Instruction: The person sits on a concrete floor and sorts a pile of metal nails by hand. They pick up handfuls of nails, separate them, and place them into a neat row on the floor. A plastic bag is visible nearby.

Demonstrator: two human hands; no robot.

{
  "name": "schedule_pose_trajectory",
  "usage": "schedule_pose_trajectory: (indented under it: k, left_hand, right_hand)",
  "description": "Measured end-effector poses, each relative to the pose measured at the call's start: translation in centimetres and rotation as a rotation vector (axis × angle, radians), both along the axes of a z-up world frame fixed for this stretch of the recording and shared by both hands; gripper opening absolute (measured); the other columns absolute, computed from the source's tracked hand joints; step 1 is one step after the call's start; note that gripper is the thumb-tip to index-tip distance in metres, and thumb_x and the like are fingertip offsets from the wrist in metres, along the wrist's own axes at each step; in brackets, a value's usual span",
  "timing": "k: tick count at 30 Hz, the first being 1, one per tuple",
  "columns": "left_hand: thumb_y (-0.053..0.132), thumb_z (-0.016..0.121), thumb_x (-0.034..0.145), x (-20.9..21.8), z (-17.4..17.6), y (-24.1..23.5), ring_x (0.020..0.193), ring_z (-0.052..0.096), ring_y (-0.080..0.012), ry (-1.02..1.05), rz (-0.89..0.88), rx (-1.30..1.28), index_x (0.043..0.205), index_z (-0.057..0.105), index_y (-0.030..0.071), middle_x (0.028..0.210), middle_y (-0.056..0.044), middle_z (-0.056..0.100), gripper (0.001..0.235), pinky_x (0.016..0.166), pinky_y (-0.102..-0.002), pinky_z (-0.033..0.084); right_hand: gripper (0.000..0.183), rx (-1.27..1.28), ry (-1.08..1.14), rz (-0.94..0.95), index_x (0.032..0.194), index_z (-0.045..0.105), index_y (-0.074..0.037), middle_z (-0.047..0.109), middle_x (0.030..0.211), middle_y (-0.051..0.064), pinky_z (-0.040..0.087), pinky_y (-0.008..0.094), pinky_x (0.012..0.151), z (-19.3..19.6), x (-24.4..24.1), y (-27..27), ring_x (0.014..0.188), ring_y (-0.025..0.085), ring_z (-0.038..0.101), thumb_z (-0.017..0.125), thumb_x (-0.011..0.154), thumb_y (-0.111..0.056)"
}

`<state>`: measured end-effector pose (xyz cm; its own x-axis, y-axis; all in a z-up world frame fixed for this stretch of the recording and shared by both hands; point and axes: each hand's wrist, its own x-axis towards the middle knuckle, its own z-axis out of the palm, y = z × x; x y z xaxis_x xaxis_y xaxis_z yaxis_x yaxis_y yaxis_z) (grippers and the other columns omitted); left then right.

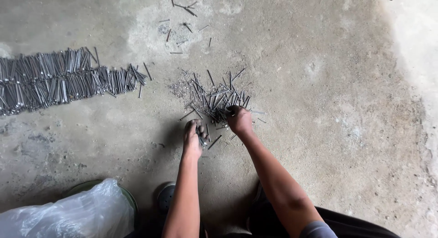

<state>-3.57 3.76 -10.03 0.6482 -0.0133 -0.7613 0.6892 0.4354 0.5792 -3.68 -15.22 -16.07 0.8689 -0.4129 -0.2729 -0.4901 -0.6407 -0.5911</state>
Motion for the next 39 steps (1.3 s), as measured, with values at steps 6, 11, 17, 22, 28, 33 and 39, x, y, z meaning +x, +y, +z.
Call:
schedule_pose_trajectory:
  k: [6, 11, 17, 22, 28, 33, 39]
  left_hand:
    - [0.022, 0.057, 0.099, 0.0, 1.1, 1.4, 0.057, 0.061, -0.0128, -0.059, 0.139, 0.056, 0.113, 0.065, 0.019, 0.079, -0.001, 0.062, 0.016, 0.064, -0.033, 0.062]
    - [0.037, 0.083, 0.085, 0.7, -4.7, 3.9, 0.060, 0.062, -0.0169, -0.160, -0.123, 0.597, 0.098, 0.071, 0.019, 0.072, -0.003, 0.060, 0.026, 0.053, -0.030, 0.054]
    - [0.038, 0.078, 0.084, 7.5, -5.0, 3.4, 0.101, 0.073, -0.0241, -0.189, -0.741, 1.179, 0.112, 0.072, 0.032, 0.099, 0.002, 0.077, 0.029, 0.089, -0.040, 0.058]
    - [0.037, 0.065, 0.096, 7.8, -11.1, 3.2, 0.105, 0.074, -0.0288, -0.251, -0.979, 1.315, 0.120, 0.073, 0.030, 0.106, -0.004, 0.078, 0.027, 0.093, -0.046, 0.059]
    - [0.030, 0.068, 0.093, 5.8, -6.9, 2.5, 0.085, 0.078, -0.0301, -0.386, -1.050, 1.342, 0.101, 0.077, 0.021, 0.082, -0.008, 0.077, 0.014, 0.079, -0.045, 0.062]
    - [0.031, 0.064, 0.094, 6.6, -4.4, 2.0, 0.102, 0.075, -0.0351, -0.234, -1.088, 1.199, 0.104, 0.075, 0.014, 0.095, -0.014, 0.078, 0.023, 0.088, -0.050, 0.059]
    - [0.024, 0.059, 0.095, 7.0, 4.3, 2.6, 0.097, 0.074, -0.0396, -0.194, -0.766, 0.973, 0.101, 0.072, 0.006, 0.090, -0.020, 0.075, 0.023, 0.089, -0.053, 0.057]
  right_hand:
    - [0.029, 0.083, 0.105, 0.070, 0.109, 0.079, -0.023, 0.075, 0.105, 0.008, 0.063, 0.050, 0.089, 0.8, 8.4, 3.8, 0.097, 0.037, 0.074, 0.070, 0.088, -0.041]
    - [0.037, 0.007, 0.188, 0.240, 0.115, 0.075, -0.016, 0.072, 0.113, 0.013, 0.062, 0.054, 0.092, -11.8, 10.6, 4.9, 0.102, 0.041, 0.073, 0.072, 0.085, -0.037]
    - [0.044, -0.076, 0.245, 0.342, 0.128, 0.066, -0.014, 0.063, 0.139, 0.018, 0.059, 0.055, 0.098, -8.3, 13.3, 3.7, 0.112, 0.044, 0.070, 0.068, 0.089, -0.035]
    - [0.032, -0.094, 0.165, 0.335, 0.118, 0.071, -0.020, 0.070, 0.127, 0.012, 0.062, 0.053, 0.089, -5.2, 14.6, 3.5, 0.101, 0.043, 0.073, 0.067, 0.089, -0.031]
    - [0.025, -0.068, 0.035, 0.246, 0.103, 0.074, -0.003, 0.073, 0.104, 0.023, 0.063, 0.056, 0.084, -3.0, 12.6, 6.9, 0.093, 0.047, 0.074, 0.071, 0.089, -0.023]
    - [0.028, -0.053, 0.188, 0.385, 0.097, 0.078, -0.002, 0.077, 0.085, 0.022, 0.064, 0.055, 0.072, -5.2, 13.0, 7.9, 0.083, 0.043, 0.076, 0.076, 0.080, -0.024]
    - [0.036, -0.155, 0.242, 0.486, 0.106, 0.069, -0.002, 0.074, 0.102, 0.023, 0.063, 0.055, 0.080, -11.1, 13.1, 7.8, 0.090, 0.047, 0.075, 0.071, 0.081, -0.029]
